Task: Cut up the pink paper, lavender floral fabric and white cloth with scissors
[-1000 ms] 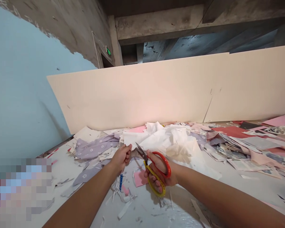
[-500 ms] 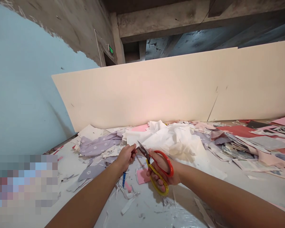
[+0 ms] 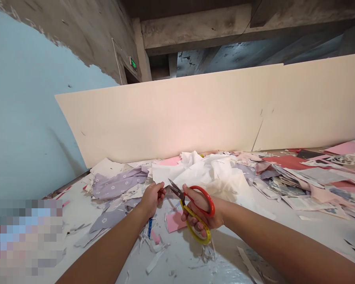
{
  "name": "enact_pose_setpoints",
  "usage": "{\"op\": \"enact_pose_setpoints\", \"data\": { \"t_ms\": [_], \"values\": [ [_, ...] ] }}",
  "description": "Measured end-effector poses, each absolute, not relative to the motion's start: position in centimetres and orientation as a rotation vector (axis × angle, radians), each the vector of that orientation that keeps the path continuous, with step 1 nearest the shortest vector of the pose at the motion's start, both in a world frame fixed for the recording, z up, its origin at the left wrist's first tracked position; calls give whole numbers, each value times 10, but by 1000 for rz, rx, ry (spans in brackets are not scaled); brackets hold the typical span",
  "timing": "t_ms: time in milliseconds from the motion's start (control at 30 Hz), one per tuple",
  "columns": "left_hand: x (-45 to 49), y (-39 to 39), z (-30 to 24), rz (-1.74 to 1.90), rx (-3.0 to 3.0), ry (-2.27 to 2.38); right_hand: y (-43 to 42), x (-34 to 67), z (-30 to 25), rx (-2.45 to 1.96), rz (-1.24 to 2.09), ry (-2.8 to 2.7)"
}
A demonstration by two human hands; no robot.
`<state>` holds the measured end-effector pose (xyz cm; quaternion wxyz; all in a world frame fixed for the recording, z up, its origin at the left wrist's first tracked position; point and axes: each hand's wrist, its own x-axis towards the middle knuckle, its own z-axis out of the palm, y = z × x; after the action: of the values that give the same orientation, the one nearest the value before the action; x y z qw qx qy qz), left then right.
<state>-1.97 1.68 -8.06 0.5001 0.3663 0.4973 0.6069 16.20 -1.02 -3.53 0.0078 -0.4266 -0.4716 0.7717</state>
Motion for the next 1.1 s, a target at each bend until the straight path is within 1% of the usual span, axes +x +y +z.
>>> {"op": "enact_pose_setpoints", "data": {
  "t_ms": [300,533,833,900,933,967,1033,1100],
  "values": [
    [-19,15,-86,1477,956,1227,-2,161,-39,-1379,2420,-1540],
    [-20,17,-86,1530,870,1239,-2,168,-23,-1351,2460,-1630],
    [-25,19,-84,1582,726,1171,-10,201,-6,-1336,2361,-1925],
    [-26,19,-84,1583,710,1166,-12,213,5,-1284,2229,-1934],
    [-26,19,-84,1582,708,1166,-11,218,11,-1248,2101,-1920],
    [-25,20,-84,1581,709,1167,-9,222,18,-1213,1916,-1911],
    [-25,20,-85,1577,718,1175,1,224,29,-1219,1427,-1917],
    [-24,20,-85,1566,730,1191,20,221,35,-1380,912,-1946]
  ]
}}
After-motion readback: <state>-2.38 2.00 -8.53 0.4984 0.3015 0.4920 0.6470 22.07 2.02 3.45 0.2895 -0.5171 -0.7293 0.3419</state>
